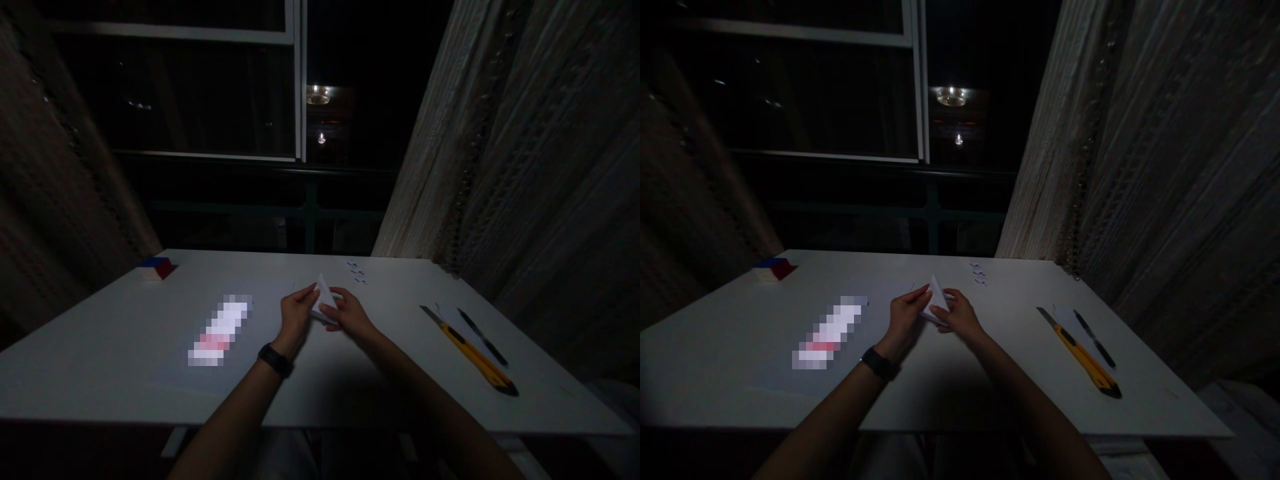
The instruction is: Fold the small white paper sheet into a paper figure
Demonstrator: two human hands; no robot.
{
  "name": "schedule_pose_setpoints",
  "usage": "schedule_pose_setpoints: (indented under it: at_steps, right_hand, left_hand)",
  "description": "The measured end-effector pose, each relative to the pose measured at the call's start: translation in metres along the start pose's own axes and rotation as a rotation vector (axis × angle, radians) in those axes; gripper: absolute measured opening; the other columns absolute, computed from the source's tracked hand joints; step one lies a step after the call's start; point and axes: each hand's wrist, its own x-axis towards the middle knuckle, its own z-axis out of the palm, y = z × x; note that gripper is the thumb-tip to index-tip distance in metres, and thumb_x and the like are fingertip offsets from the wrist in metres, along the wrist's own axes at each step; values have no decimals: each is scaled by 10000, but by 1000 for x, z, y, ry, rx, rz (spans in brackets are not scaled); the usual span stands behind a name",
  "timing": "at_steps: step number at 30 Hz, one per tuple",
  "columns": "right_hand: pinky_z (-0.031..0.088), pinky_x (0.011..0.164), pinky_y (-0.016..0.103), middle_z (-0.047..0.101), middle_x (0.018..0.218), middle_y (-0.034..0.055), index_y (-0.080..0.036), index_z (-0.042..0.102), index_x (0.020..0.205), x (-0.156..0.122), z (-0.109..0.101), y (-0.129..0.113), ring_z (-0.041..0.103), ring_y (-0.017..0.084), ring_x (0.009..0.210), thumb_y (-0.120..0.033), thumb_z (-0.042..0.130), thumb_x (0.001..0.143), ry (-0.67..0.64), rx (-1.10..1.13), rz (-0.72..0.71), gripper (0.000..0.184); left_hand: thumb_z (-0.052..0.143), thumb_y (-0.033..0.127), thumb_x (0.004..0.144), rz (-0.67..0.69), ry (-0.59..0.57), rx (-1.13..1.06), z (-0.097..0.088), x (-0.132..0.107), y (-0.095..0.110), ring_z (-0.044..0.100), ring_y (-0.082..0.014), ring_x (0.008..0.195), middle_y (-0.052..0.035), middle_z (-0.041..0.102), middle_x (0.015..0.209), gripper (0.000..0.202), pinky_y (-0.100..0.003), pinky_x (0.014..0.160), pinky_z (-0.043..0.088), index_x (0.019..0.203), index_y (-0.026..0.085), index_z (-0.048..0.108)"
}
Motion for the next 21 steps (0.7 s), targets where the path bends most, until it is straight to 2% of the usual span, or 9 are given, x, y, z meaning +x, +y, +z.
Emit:
schedule_pose_setpoints:
  at_steps: [2,5,8,11,13,16,18,21]
  right_hand:
    - [521,506,317,620,936,39,-235,429,1098,0,1,5,627,153,573,-390,729,574,-85,85,83,624]
    - [523,629,336,621,941,52,-184,489,1022,2,0,10,632,198,744,-291,789,473,-74,38,-43,635]
    - [485,773,365,636,927,48,-166,548,985,2,-2,10,608,216,854,-261,763,512,-26,-206,-131,529]
    - [466,797,367,641,933,31,-201,546,1036,-3,0,4,601,220,873,-233,727,564,47,-417,-162,506]
    - [461,796,360,641,954,34,-227,521,1081,-9,5,2,601,224,882,-218,714,590,85,-467,-183,528]
    - [454,793,364,636,989,47,-264,481,1131,-15,14,2,598,241,902,-208,702,615,119,-484,-205,564]
    - [455,783,368,631,1008,50,-276,460,1155,-16,18,2,596,248,907,-225,716,601,98,-457,-205,613]
    - [472,736,345,637,978,46,-262,439,1172,-13,17,-1,606,226,865,-321,699,624,27,-281,-219,610]
  left_hand:
    - [741,307,573,0,18,0,-1,0,1,626,-216,826,-119,692,923,434,-326,757,474,958,114,684]
    - [738,303,579,-19,37,1,0,0,3,628,-196,764,-114,698,889,448,-303,701,485,974,101,677]
    - [742,297,575,-62,23,-25,0,-1,6,630,-184,715,-109,702,843,447,-296,667,493,969,97,677]
    - [745,300,571,-86,-6,-56,1,-1,6,633,-184,701,-109,702,821,427,-301,671,498,939,93,685]
    - [735,303,583,-64,-9,-52,0,0,3,633,-182,701,-106,702,834,410,-301,673,497,935,98,686]
    - [709,300,613,-9,37,-14,-1,0,0,634,-186,728,-100,700,875,389,-304,686,493,951,109,682]
    - [689,301,635,39,75,35,-2,1,-1,635,-198,780,-100,697,911,371,-311,719,489,955,114,682]
    - [666,309,663,114,92,123,-2,1,-1,630,-216,853,-102,691,945,350,-323,775,475,959,123,684]
